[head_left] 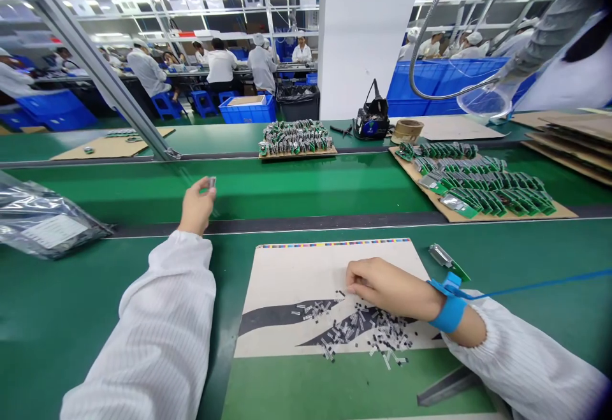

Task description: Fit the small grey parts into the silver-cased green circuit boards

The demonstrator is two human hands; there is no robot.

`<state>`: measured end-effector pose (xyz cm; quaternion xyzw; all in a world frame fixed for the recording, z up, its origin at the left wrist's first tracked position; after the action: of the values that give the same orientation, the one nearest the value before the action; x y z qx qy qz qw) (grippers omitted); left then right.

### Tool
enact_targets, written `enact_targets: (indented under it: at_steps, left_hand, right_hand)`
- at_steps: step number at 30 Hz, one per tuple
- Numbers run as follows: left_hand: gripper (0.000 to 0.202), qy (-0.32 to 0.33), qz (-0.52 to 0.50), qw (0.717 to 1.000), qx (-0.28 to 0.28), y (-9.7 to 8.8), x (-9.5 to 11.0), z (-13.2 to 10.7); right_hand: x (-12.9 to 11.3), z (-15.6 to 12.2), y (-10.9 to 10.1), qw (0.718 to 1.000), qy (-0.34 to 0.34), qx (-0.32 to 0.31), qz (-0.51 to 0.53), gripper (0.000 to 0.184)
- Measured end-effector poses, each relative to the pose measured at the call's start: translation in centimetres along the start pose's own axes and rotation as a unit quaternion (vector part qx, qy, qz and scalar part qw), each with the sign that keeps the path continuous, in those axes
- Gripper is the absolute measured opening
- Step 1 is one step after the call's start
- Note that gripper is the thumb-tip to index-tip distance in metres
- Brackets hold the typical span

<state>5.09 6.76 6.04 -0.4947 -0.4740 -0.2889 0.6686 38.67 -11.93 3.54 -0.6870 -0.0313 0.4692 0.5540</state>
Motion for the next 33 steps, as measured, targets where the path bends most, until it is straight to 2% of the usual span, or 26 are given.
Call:
enact_targets:
  at_steps: [2, 4, 8, 10, 13, 15, 23, 27, 30, 33]
  left_hand:
    - [0.027, -0.052, -0.103, 0.992, -0.051, 2.1, 1.6, -1.4]
    - [0.021, -0.094, -0.187, 0.969, -0.132, 4.5, 3.6, -3.7]
    - [0.018, -0.164, -0.262, 0.906, -0.289, 8.3, 6.9, -10.5]
    - [0.024, -0.204, -0.273, 0.868, -0.361, 9.4, 7.6, -14.0]
    - [0.037, -0.256, -0.28, 0.786, -0.488, 10.5, 8.0, -18.5]
    - [0.041, -0.26, -0.262, 0.758, -0.538, 10.5, 8.1, -20.4]
    - [0.04, -0.273, -0.22, 0.746, -0.567, 10.1, 8.3, -22.6]
    - [0.048, -0.287, -0.205, 0.738, -0.574, 10.2, 8.2, -23.2]
    - [0.047, -0.301, -0.197, 0.745, -0.562, 10.1, 8.1, -23.5]
    - [0.041, -0.289, -0.183, 0.766, -0.545, 10.0, 8.1, -23.6]
  right_hand:
    - [-0.4, -0.3, -1.0, 1.0, -0.007, 0.018, 0.017, 0.017]
    - [-0.8, -0.6, -2.0, 0.999, -0.017, 0.04, 0.031, 0.015]
    - [-1.8, -1.4, -3.8, 0.995, -0.046, 0.077, 0.05, 0.009]
    - [-2.4, -1.8, -4.5, 0.993, -0.059, 0.09, 0.053, 0.007]
    - [-3.2, -2.4, -5.2, 0.99, -0.077, 0.107, 0.055, 0.008]
    - [-3.7, -2.7, -5.6, 0.988, -0.094, 0.113, 0.054, 0.01]
    - [-5.2, -3.7, -6.2, 0.982, -0.151, 0.102, 0.058, 0.013]
    - [-5.4, -3.8, -6.2, 0.98, -0.16, 0.098, 0.064, 0.012]
    - [-5.6, -3.9, -6.5, 0.979, -0.163, 0.104, 0.067, 0.013]
    - [-6.2, -4.2, -6.9, 0.974, -0.182, 0.115, 0.069, 0.016]
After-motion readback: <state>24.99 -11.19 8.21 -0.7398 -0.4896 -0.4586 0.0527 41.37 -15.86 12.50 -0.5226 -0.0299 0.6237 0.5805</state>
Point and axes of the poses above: each hand's wrist, its own z-axis towards the middle knuckle, its own y-axis out of the palm, x = y × z, the point moved 5 cm from there along z, towards the middle knuckle, and after that the axes turned 12 degrees about -y, right-handed, at the moved point
